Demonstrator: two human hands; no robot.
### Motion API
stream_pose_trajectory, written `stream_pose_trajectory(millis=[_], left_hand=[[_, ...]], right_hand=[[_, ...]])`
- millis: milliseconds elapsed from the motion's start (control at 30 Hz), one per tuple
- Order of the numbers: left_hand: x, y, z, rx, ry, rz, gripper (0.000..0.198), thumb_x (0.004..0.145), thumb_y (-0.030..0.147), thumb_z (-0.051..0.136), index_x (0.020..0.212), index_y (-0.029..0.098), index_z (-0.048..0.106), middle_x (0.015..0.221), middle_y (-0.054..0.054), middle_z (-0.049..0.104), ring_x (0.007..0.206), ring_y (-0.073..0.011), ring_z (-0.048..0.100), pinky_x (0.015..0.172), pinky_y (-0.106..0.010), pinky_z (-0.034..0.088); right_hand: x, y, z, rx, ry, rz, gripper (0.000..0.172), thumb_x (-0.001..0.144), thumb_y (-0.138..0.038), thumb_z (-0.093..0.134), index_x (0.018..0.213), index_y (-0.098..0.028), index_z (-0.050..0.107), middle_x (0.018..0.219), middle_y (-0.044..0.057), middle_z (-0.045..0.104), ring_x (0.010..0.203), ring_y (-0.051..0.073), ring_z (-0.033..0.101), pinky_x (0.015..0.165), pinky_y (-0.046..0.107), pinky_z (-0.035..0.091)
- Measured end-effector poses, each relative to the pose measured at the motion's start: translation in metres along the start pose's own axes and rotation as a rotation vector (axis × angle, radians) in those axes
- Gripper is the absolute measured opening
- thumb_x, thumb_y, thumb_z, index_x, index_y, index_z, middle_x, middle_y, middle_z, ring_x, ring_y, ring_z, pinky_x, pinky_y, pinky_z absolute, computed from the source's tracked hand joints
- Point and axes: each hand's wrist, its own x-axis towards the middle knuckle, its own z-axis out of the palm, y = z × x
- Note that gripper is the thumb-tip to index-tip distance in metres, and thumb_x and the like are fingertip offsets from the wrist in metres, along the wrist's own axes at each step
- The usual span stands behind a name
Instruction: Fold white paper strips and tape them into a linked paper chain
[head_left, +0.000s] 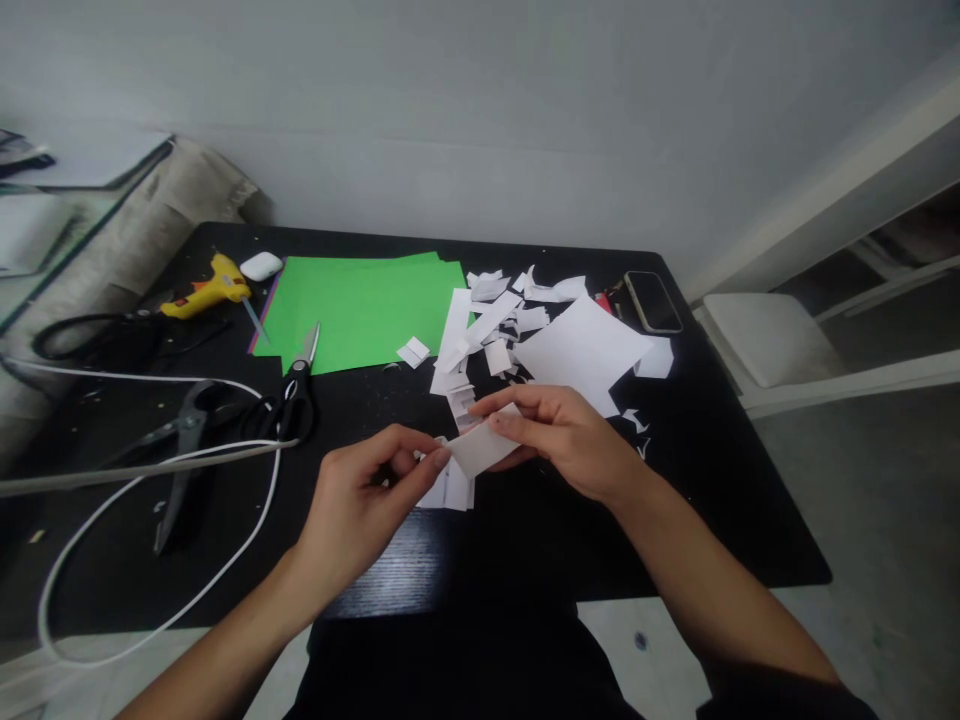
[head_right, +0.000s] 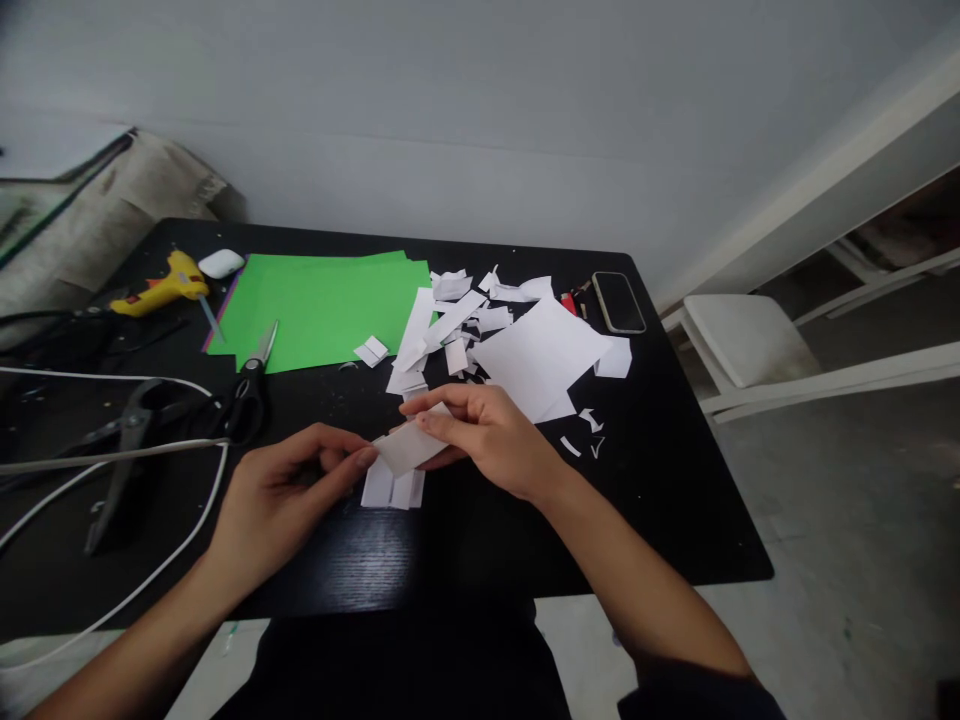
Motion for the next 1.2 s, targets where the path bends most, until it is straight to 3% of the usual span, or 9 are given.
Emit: stream_pose_trajectory(millis=[100,233,333,500,567,667,833,1067,1200], left_hand=[[0.001,-0.003,0.001,-0.016,-0.007,-0.024,0.025,0.096,0.042,0.069,0.089,0.019,0.075,0.058,0.005,0.055,0.052,-0.0101,0.05,0.05,-0.02,0.039],[0.006,-0.01,-0.004,0.01,-0.091,-0.075,0.028,0.1,0.047,0.062,0.107,0.021,0.071,0.069,0.002,0.065,0.065,-0.0148,0.064,0.055,-0.021,0.045],[0.018,-0.025,-0.025,0.174,-0.061,-0.083,0.033,0.103,0.05,0.055,0.113,0.023,0.07,0.092,-0.004,0.076,0.081,-0.0191,0.072,0.068,-0.026,0.051],[0.041,-0.062,-0.076,0.75,0.155,-0.107,0.035,0.099,0.046,0.053,0.109,0.016,0.07,0.108,-0.016,0.071,0.101,-0.0341,0.07,0.094,-0.044,0.053],[0.045,-0.07,-0.089,0.971,0.105,-0.186,0.038,0.098,0.043,0.053,0.114,0.012,0.069,0.114,-0.02,0.068,0.109,-0.0397,0.067,0.099,-0.051,0.052],[0.047,-0.07,-0.098,1.125,0.026,-0.283,0.042,0.1,0.041,0.052,0.123,0.007,0.063,0.12,-0.023,0.063,0.111,-0.0399,0.067,0.099,-0.049,0.053],[0.051,-0.061,-0.106,1.142,-0.052,-0.379,0.046,0.104,0.045,0.048,0.128,0.007,0.058,0.119,-0.02,0.062,0.108,-0.0383,0.069,0.097,-0.048,0.054],[0.048,-0.061,-0.111,1.169,-0.121,-0.345,0.044,0.1,0.045,0.054,0.123,0.007,0.056,0.116,-0.02,0.065,0.104,-0.0371,0.071,0.092,-0.047,0.055],[0.049,-0.058,-0.114,1.217,-0.234,-0.4,0.045,0.103,0.048,0.047,0.115,0.005,0.056,0.105,-0.023,0.072,0.102,-0.0376,0.072,0.088,-0.046,0.055]], right_hand=[[0.003,0.001,0.004,0.032,0.022,0.002,0.024,0.092,-0.034,0.078,0.11,-0.019,0.075,0.099,0.005,0.08,0.088,0.018,0.079,0.068,0.029,0.071],[0.012,-0.002,0.013,-0.075,0.102,-0.034,0.036,0.078,-0.026,0.089,0.108,-0.018,0.071,0.093,0.003,0.079,0.08,0.017,0.077,0.063,0.028,0.069],[0.018,-0.008,0.016,-0.189,0.137,-0.078,0.041,0.072,-0.023,0.093,0.106,-0.018,0.07,0.086,0.002,0.079,0.067,0.015,0.073,0.059,0.027,0.065],[0.026,-0.016,0.017,-0.314,0.197,-0.138,0.038,0.071,-0.021,0.092,0.103,-0.018,0.071,0.092,0.005,0.081,0.081,0.02,0.077,0.071,0.033,0.065],[0.027,-0.018,0.017,-0.328,0.195,-0.144,0.035,0.071,-0.023,0.092,0.1,-0.018,0.073,0.092,0.004,0.08,0.082,0.02,0.076,0.071,0.033,0.064],[0.025,-0.022,0.017,-0.319,0.176,-0.141,0.027,0.072,-0.027,0.091,0.092,-0.019,0.074,0.085,0.003,0.076,0.076,0.019,0.072,0.064,0.031,0.063],[0.021,-0.029,0.015,-0.346,0.162,-0.123,0.016,0.077,-0.025,0.085,0.089,-0.019,0.075,0.083,0.001,0.072,0.073,0.017,0.072,0.07,0.034,0.067],[0.023,-0.018,0.0,-0.199,0.23,0.023,0.016,0.081,-0.028,0.081,0.083,-0.019,0.068,0.091,0.003,0.069,0.087,0.019,0.073,0.084,0.038,0.069],[0.024,-0.009,-0.009,-0.126,0.245,0.137,0.013,0.087,-0.025,0.077,0.088,-0.018,0.067,0.097,0.006,0.072,0.09,0.02,0.075,0.074,0.031,0.069]])
